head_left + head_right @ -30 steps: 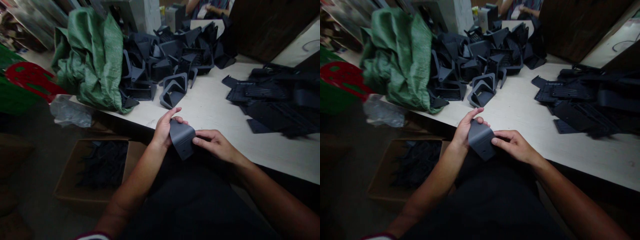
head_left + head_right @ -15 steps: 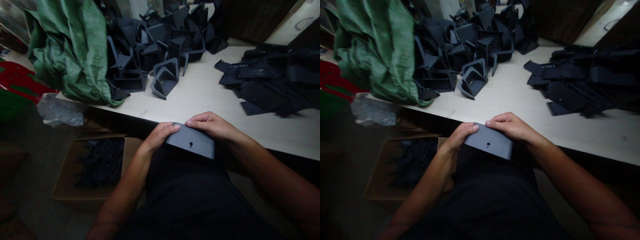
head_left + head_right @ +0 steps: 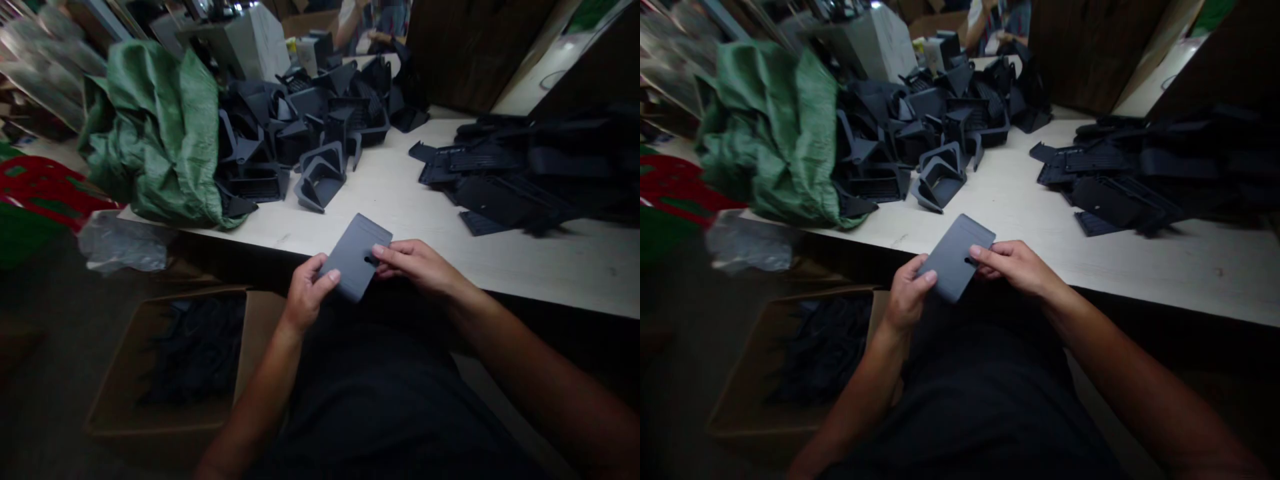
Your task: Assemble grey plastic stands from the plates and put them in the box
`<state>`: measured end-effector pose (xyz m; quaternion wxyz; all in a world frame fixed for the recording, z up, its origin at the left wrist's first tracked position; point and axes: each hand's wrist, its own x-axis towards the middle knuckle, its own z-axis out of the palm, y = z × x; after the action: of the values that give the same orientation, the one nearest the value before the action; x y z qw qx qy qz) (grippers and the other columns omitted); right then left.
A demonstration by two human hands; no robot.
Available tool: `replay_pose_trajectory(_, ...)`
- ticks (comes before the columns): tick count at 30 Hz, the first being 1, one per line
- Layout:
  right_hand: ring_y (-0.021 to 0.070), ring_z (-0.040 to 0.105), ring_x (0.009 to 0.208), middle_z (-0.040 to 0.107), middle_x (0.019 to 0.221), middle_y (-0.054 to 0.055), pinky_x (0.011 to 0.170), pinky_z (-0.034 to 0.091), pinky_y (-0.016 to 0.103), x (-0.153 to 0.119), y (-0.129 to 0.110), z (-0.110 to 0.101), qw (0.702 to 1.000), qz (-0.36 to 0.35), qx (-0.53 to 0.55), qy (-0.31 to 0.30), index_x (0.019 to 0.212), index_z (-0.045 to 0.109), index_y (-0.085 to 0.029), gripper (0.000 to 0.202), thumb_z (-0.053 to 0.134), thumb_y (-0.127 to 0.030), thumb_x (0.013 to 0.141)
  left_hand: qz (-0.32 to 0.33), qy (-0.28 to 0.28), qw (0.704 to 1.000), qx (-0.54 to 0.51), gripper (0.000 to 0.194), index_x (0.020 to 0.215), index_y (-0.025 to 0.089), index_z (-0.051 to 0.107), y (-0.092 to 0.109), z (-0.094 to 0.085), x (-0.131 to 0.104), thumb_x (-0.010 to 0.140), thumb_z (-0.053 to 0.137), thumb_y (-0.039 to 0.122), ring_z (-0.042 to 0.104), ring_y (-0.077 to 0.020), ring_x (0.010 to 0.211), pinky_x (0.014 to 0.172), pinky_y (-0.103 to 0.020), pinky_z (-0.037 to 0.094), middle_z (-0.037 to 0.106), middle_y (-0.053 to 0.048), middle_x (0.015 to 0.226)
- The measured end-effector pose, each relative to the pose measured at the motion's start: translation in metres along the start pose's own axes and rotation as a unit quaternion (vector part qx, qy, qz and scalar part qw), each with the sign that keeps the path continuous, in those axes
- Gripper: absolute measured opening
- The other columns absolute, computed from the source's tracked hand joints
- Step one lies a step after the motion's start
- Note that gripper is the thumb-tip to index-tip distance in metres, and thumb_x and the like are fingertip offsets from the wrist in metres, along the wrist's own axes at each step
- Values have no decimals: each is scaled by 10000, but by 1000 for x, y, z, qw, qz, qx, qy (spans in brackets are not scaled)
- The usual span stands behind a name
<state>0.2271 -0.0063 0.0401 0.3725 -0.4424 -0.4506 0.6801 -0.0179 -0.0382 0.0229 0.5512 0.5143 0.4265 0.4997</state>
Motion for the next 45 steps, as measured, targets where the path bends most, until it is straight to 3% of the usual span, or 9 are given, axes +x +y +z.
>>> replay_pose_trajectory(3,213,773,865,840,969,73,834,607,328,-5,4,6,998,-17,54,-22,993,863,-197,440,909,-587,795,-26,-112,991,68,365,1075,192,797,4,-5,1,939,744,526,710,-284,1034,934,-363,534,785,-82,1071)
replay_pose_trajectory(7,268,761,1031,836,1100,66,974,577,396,-16,4,11,988,-82,-48,-125,1164,848,-213,399,851,-502,888,-92,23,993,-70,540,1088,182,788,3,1,16,954,602,671,749,-304,1054,964,-395,554,813,-105,1048)
replay_pose_trajectory(9,282,737,1085,827,1126,65,1029,549,415,-20,6,16,974,-122,-104,-157,1159,846,-211,369,815,-493,922,-148,21,970,-191,588,1132,153,761,3,13,23,913,594,673,768,-317,1019,952,-429,572,820,-133,1024)
replay_pose_trajectory(11,278,721,1075,815,1112,63,1027,539,407,-22,12,23,967,-150,-136,-155,1130,841,-205,355,773,-505,953,-169,-7,948,-270,475,1095,146,728,5,29,27,849,669,547,781,-321,991,952,-454,580,827,-149,985)
replay_pose_trajectory(15,269,710,947,782,1007,71,903,567,386,-27,26,37,976,-170,-111,-81,1044,812,-198,400,737,-581,957,-83,49,961,-260,163,908,204,627,12,57,21,810,672,328,794,-292,867,926,-450,589,806,-78,785)
replay_pose_trajectory(20,348,649,1275,770,1220,107,1124,493,453,-36,36,52,971,-225,-79,-1,1045,794,-230,414,767,-620,909,-32,94,975,-197,126,902,222,610,21,66,7,850,607,337,795,-290,823,896,-438,598,764,-28,686)
replay_pose_trajectory(30,224,685,811,764,920,51,770,559,344,-47,31,64,988,-116,-41,-98,964,797,-192,404,808,-587,885,-58,105,968,-219,212,849,206,611,9,45,-16,805,657,408,774,-270,786,819,-393,583,821,-106,819)
replay_pose_trajectory(36,262,691,941,773,1034,57,856,574,369,-57,31,85,977,-184,-75,-74,1045,788,-205,501,973,-515,698,-6,155,956,-247,198,881,212,605,24,52,-39,830,632,402,790,-276,843,829,-380,580,816,-91,808)
replay_pose_trajectory(45,332,673,1057,756,1052,87,879,581,425,-79,33,102,963,-238,-110,-57,882,770,-235,449,989,-562,664,58,151,964,-211,193,908,230,618,32,47,-68,901,573,417,773,-264,778,784,-373,586,789,-48,753)
